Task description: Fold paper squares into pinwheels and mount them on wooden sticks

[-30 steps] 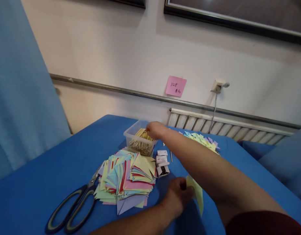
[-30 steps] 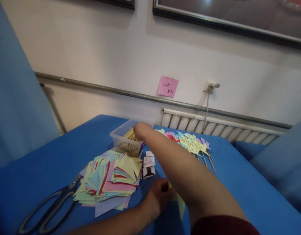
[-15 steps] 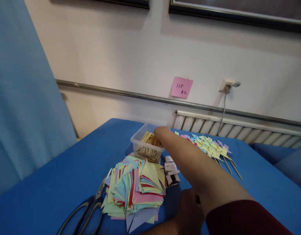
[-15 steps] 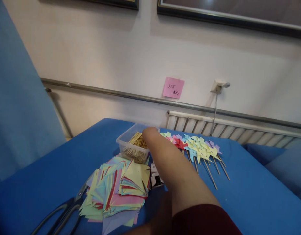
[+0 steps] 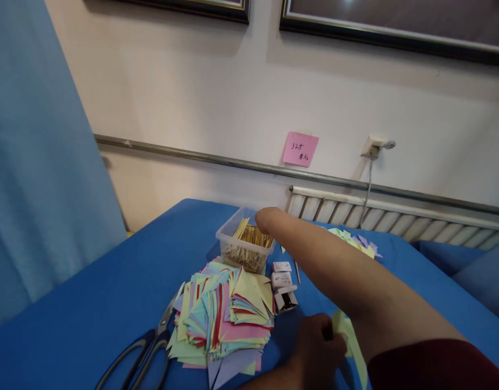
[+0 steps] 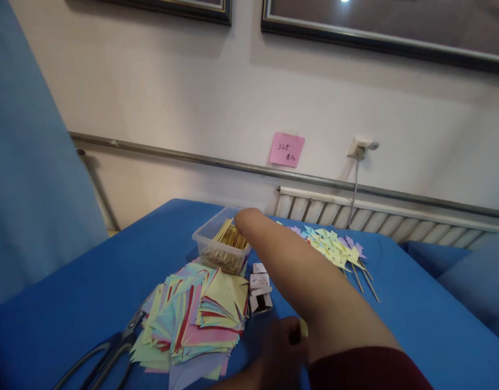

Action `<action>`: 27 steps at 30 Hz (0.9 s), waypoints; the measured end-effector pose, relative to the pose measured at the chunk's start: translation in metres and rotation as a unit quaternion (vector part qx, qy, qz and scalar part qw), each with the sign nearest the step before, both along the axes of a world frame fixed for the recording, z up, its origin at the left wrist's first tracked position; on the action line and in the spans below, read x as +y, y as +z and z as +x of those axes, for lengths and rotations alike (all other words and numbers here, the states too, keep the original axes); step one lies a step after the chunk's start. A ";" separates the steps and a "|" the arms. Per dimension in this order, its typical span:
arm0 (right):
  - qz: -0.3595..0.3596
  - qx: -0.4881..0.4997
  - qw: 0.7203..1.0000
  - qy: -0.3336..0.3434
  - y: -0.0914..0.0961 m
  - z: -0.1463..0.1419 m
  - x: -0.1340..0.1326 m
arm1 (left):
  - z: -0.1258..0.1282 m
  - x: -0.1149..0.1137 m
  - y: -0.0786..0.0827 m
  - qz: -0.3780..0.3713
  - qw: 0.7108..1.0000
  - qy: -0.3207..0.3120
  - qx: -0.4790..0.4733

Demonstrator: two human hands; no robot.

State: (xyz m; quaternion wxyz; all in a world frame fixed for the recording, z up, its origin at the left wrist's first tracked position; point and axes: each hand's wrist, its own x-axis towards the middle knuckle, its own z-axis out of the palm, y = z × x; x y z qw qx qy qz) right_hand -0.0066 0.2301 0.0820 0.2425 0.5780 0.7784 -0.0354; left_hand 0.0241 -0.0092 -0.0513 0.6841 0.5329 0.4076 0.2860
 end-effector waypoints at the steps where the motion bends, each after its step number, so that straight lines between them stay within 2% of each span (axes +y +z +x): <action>1: -0.002 -0.001 1.000 -0.001 0.004 -0.002 -0.002 | 0.000 -0.001 -0.002 0.011 1.000 0.014 0.006; 3: -0.001 0.006 1.000 -0.004 0.010 -0.006 -0.009 | 0.000 -0.002 -0.004 0.040 0.998 0.040 0.021; 7: 0.026 0.047 0.999 -0.005 0.019 -0.008 -0.025 | 0.001 -0.001 -0.008 0.075 0.996 0.052 0.018; 12: 0.108 0.154 0.982 -0.015 0.032 0.017 -0.052 | 0.000 0.003 -0.006 0.063 0.997 0.049 -0.002; 16: 0.197 0.288 0.936 -0.035 0.033 0.057 -0.094 | -0.004 0.005 0.000 0.053 0.998 0.030 -0.034; 18: 0.222 0.357 0.906 -0.056 0.021 0.080 -0.125 | -0.006 0.007 0.004 0.059 0.997 0.036 -0.033; 20: 0.240 0.414 0.874 -0.085 -0.001 0.101 -0.158 | -0.006 0.009 0.007 0.065 0.996 0.052 -0.030; 21: 0.247 0.455 0.849 -0.102 -0.015 0.112 -0.174 | -0.006 0.010 0.009 0.065 0.996 0.057 -0.033; 23: 0.226 0.677 0.680 -0.170 -0.043 0.131 -0.199 | -0.006 0.012 0.012 0.067 0.994 0.077 -0.038; 24: 0.218 0.746 0.598 -0.197 -0.056 0.140 -0.208 | -0.006 0.013 0.013 0.068 0.993 0.088 -0.036; 25: 0.209 0.790 0.533 -0.217 -0.066 0.149 -0.214 | -0.007 0.014 0.014 0.068 0.992 0.101 -0.034; 26: 0.201 0.818 0.486 -0.233 -0.074 0.158 -0.219 | -0.007 0.015 0.015 0.067 0.991 0.113 -0.032; 27: 0.198 0.833 0.455 -0.244 -0.080 0.166 -0.222 | -0.008 0.017 0.016 0.066 0.990 0.121 -0.029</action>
